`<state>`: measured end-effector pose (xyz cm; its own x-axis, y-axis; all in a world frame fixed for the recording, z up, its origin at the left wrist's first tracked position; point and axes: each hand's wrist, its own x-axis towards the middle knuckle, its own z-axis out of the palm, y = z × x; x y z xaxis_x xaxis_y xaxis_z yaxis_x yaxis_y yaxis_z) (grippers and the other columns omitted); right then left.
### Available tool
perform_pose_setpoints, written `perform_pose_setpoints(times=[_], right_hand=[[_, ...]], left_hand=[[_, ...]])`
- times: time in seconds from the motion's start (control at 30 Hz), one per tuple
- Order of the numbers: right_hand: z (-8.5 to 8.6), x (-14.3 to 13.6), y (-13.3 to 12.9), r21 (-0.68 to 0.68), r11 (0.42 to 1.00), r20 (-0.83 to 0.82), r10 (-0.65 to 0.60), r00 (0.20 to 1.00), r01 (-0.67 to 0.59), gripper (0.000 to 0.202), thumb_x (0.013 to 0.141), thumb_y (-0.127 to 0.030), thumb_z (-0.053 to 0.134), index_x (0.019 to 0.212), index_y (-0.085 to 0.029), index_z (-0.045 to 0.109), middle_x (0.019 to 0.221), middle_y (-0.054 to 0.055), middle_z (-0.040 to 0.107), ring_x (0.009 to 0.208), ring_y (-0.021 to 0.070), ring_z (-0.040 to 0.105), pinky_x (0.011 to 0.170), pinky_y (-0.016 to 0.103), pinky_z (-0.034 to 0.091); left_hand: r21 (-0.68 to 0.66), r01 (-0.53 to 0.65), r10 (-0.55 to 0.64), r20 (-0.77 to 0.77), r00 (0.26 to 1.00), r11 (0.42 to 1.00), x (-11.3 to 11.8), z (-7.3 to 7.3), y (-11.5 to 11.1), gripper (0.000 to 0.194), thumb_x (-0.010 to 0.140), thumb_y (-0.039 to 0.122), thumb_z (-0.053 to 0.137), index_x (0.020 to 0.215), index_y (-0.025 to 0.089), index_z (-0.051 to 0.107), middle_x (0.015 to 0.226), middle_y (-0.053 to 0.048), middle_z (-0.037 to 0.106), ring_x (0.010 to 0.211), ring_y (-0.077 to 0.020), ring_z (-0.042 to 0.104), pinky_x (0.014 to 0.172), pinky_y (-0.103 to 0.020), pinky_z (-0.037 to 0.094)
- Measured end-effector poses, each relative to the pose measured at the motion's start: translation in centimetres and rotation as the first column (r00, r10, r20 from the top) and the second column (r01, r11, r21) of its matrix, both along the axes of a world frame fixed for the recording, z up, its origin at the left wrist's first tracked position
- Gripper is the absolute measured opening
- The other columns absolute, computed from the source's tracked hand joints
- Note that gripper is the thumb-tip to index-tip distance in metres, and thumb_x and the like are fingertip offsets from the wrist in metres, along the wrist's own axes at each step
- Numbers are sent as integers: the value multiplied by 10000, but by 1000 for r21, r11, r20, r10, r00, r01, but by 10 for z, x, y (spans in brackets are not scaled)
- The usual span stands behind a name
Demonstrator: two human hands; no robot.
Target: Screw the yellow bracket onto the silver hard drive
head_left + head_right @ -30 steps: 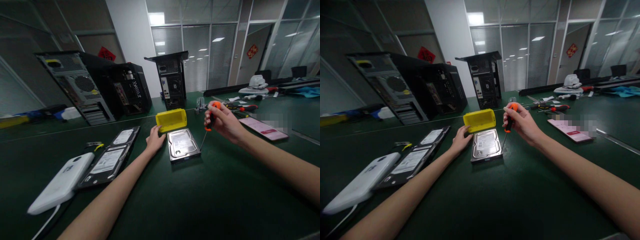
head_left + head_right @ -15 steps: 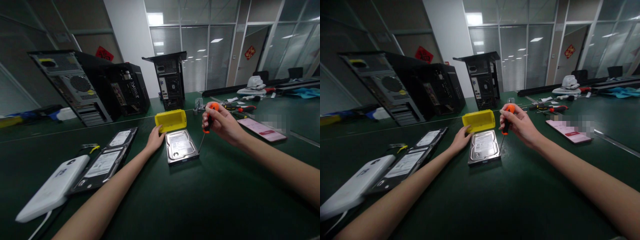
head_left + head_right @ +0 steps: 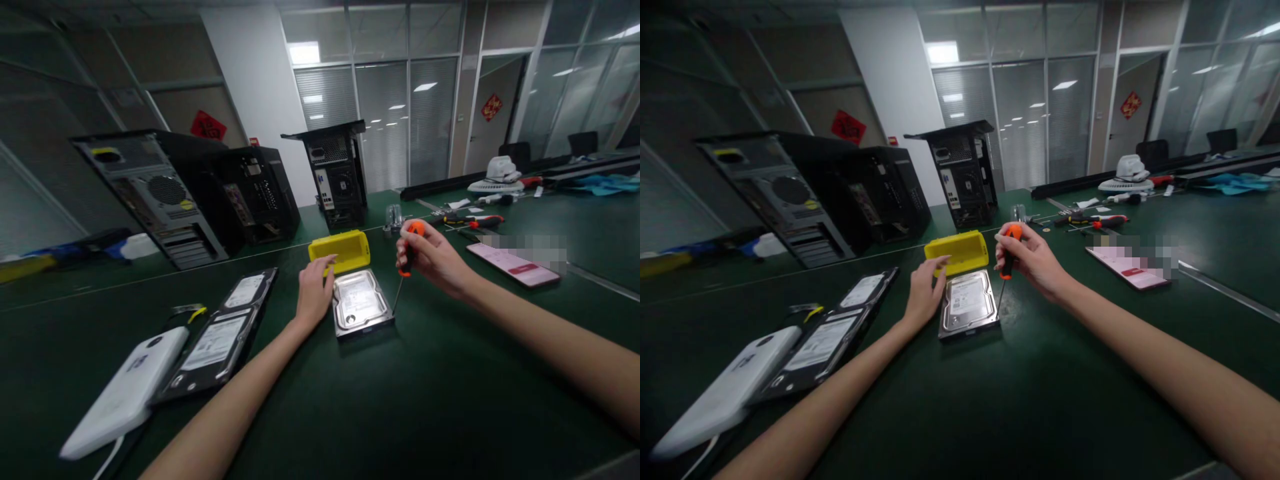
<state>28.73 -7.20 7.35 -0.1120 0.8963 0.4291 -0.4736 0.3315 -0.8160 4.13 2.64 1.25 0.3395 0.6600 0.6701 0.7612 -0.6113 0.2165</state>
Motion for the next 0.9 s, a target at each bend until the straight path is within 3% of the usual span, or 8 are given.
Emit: perform_pose_setpoints(times=[0.07,0.17,0.27,0.4,0.57,0.7,0.9], right_hand=[[-1,1,0,1,1000,-7,0,1000,0,141,817,-264,632,919,-229,541,744,-37,559,646,59,554,656,217,498],[-2,3,0,6,1000,-3,12,1000,-12,141,819,-265,630,922,-231,541,745,-38,562,646,59,557,669,223,498],[-1,4,0,14,1000,11,12,1000,-13,151,815,-279,633,924,-231,540,744,-38,569,641,60,564,663,220,489],[-1,6,0,15,1000,26,7,1000,-8,172,805,-297,641,925,-232,536,741,-40,572,634,64,568,660,225,481],[-2,6,-4,-21,1000,19,-6,1000,6,181,795,-307,651,915,-234,537,747,-39,567,647,62,560,667,223,483],[-3,7,-5,-45,999,13,-15,1000,16,190,784,-312,662,905,-235,537,754,-37,562,656,64,551,682,235,495],[-3,10,-4,-35,999,27,-18,999,19,214,774,-333,668,901,-235,526,743,-40,561,651,70,553,674,244,500]], left_hand=[[-62,73,-74,-13,997,995,2,2,6,305,935,202,364,1168,180,559,1144,-76,623,1072,-184,568,961,-339,427],[-84,-1,-12,-155,988,996,4,14,20,276,935,237,393,1093,183,613,1111,-68,654,1016,-194,604,902,-309,455],[-45,-90,66,-390,919,995,11,34,31,282,932,273,408,1080,221,642,1119,-68,659,967,-229,627,821,-324,470],[-76,-162,100,-517,850,984,25,48,38,295,916,290,429,1054,199,673,1099,-107,664,1021,-276,609,867,-368,451],[-200,-286,141,-533,834,937,28,36,43,292,885,261,472,1054,168,691,1073,-139,669,1009,-260,622,865,-341,470],[-272,-302,127,-516,847,914,24,27,49,307,890,284,477,1129,226,659,1101,-102,675,1013,-229,627,869,-314,480],[-330,-320,135,-478,868,888,32,18,58,321,891,256,472,1157,177,633,1128,-137,655,1035,-231,615,897,-330,478]])
